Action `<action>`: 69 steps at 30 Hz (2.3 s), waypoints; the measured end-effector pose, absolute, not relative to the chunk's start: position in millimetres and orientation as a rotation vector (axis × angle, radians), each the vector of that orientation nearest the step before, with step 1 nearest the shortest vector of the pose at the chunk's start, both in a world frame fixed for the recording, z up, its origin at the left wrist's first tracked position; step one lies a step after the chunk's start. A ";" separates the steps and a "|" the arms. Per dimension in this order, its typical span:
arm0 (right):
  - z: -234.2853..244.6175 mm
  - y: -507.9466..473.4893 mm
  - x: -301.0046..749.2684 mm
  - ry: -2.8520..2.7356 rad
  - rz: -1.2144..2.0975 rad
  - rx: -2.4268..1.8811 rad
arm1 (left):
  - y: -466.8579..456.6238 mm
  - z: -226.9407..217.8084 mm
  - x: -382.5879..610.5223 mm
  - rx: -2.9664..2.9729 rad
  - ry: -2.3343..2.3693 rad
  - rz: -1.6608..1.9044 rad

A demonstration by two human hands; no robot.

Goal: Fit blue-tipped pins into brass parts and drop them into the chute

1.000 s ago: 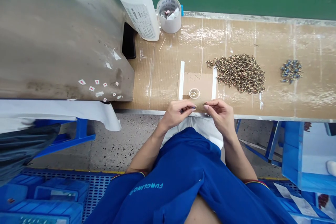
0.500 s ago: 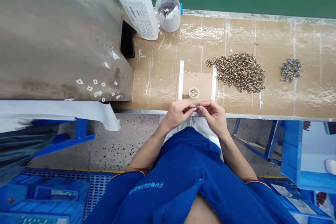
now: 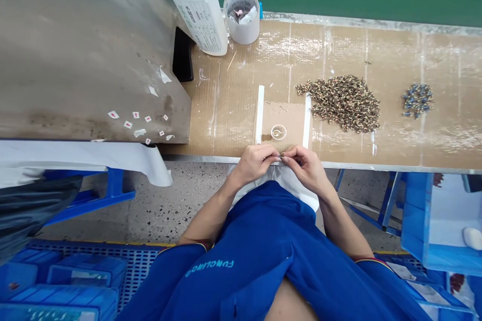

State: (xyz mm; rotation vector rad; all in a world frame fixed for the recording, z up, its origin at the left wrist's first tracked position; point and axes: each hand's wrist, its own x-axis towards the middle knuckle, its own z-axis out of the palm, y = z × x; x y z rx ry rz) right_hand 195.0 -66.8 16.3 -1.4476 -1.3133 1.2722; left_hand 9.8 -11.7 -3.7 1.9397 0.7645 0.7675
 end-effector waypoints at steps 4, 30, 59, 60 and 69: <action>12.6 -65.8 194.6 -1.380 1.269 -1.426 | -11.9 -3.7 10.3 1.926 0.804 0.704; 8.0 -66.1 191.4 -1.045 1.298 -1.379 | -12.1 5.9 17.7 1.735 0.909 0.732; 1.9 -65.6 189.3 -1.142 1.305 -1.337 | -10.9 5.5 12.9 1.675 0.868 0.674; 1.6 -65.2 190.3 -1.111 1.327 -1.332 | -10.9 5.2 14.2 1.671 0.883 0.677; 0.6 -64.4 195.5 -1.031 1.416 -1.322 | -9.7 3.8 13.9 1.775 0.855 0.711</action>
